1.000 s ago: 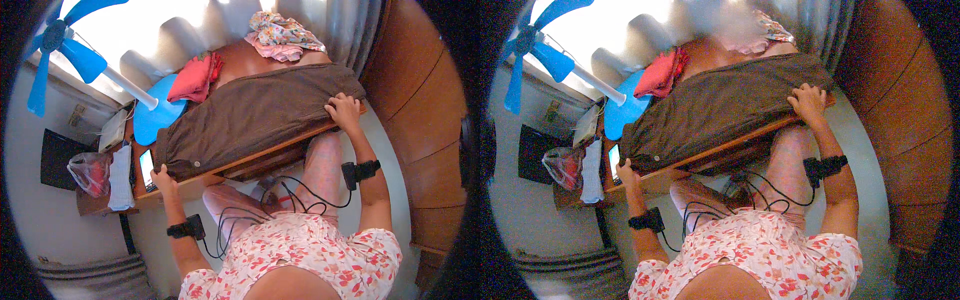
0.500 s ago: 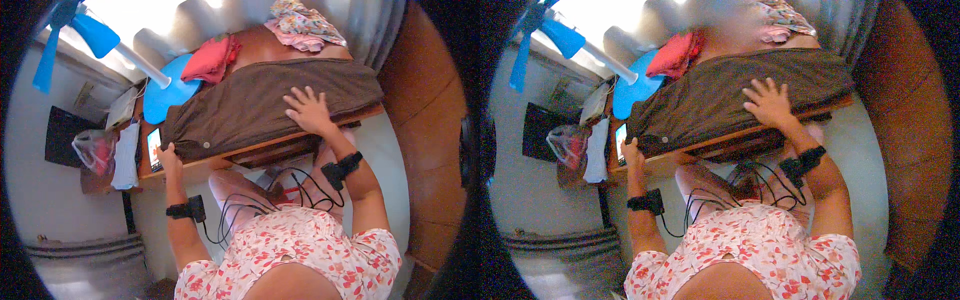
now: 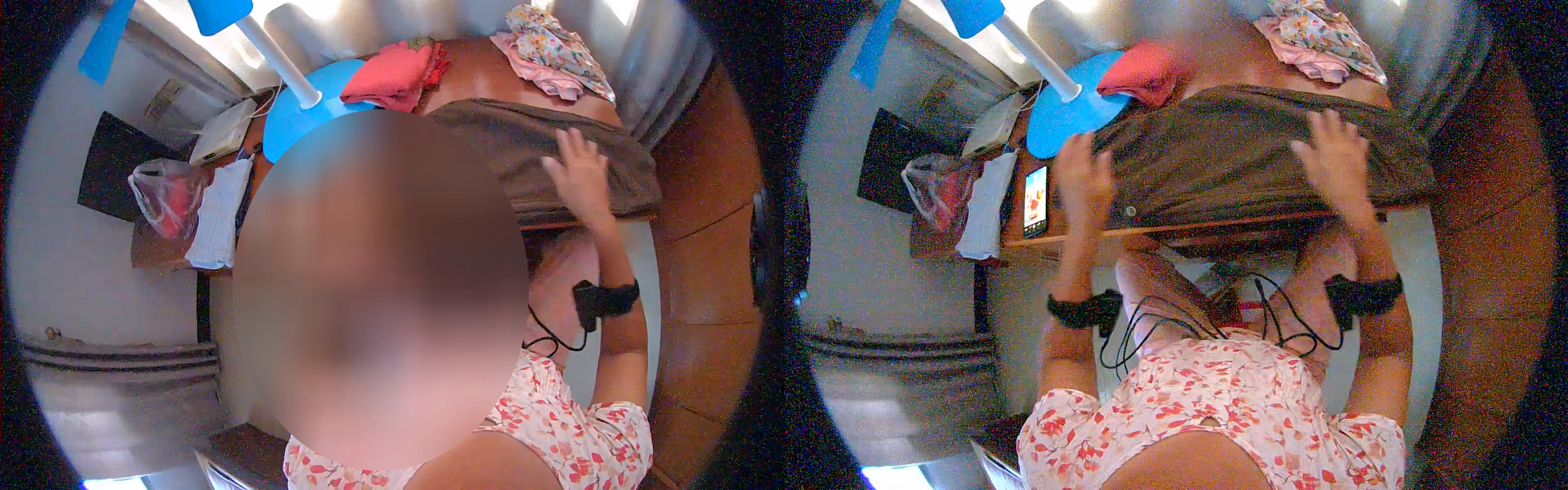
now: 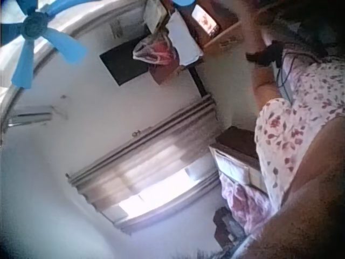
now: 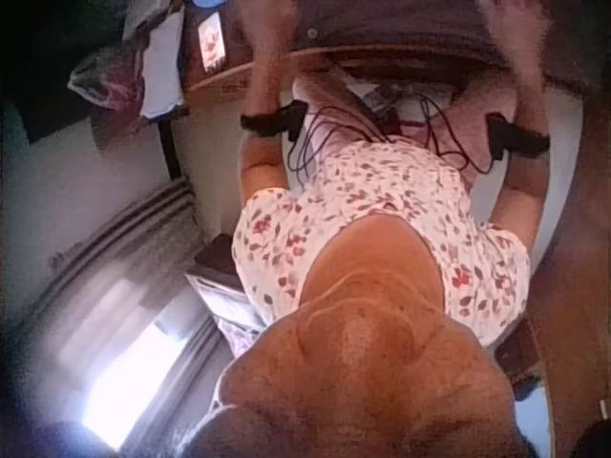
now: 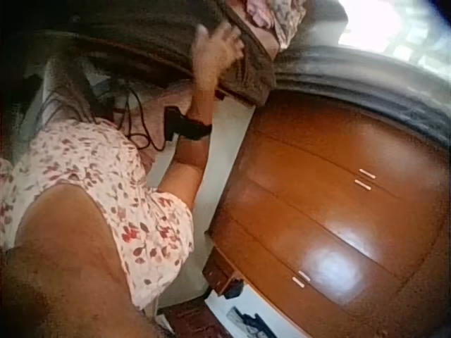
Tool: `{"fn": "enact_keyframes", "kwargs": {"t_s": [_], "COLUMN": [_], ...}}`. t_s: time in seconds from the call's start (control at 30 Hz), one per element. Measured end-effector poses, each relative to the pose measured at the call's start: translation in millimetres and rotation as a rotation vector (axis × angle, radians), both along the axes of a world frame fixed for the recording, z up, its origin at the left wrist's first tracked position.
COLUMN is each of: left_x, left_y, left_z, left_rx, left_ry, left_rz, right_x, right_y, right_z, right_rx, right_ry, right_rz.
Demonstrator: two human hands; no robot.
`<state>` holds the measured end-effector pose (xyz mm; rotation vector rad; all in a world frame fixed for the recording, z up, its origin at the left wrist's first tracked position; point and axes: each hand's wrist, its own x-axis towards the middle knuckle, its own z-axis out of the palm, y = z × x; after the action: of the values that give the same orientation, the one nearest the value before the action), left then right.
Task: Folding a blue shirt and brown pants on a desk.
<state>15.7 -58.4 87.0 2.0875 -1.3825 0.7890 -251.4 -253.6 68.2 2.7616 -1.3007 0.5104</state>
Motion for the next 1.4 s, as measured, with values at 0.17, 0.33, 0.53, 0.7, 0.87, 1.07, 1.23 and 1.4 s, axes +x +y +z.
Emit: {"fn": "enact_keyframes", "kwargs": {"t_s": [0.17,0.33,0.53,0.7,0.87,1.07,1.23,1.4], "left_x": [-45.0,-33.2,-32.1,-36.8,-35.5,-16.5,10.6,16.1], "left_y": [-57.2,-42.2,-33.0,-29.6,-23.0,-39.2,-38.2,-38.1], "left_z": [-36.5,-52.4,-58.5,-58.6,-63.1,-11.1,-46.8,-50.0], "left_rx": [0.399,0.647,0.646,0.613,0.580,0.909,0.521,0.721], "left_ry": [-0.013,0.182,0.192,0.175,0.161,0.460,0.074,0.145], "left_rz": [-0.197,-0.067,-0.004,-0.015,-0.037,-0.154,0.139,0.193], "right_x": [87.2,74.1,67.3,62.7,60.1,77.0,118.2,138.6], "right_y": [35.6,22.0,27.9,30.2,35.1,25.1,38.8,20.1], "right_z": [-22.8,-36.9,-34.9,-34.1,-39.4,14.5,9.4,-29.7], "right_rx": [-0.035,0.173,0.197,0.193,0.165,0.537,0.294,0.174], "right_ry": [0.057,0.122,0.126,0.129,0.135,0.348,0.229,0.135], "right_rz": [0.305,0.172,0.110,0.098,0.121,0.237,0.343,0.442]}}
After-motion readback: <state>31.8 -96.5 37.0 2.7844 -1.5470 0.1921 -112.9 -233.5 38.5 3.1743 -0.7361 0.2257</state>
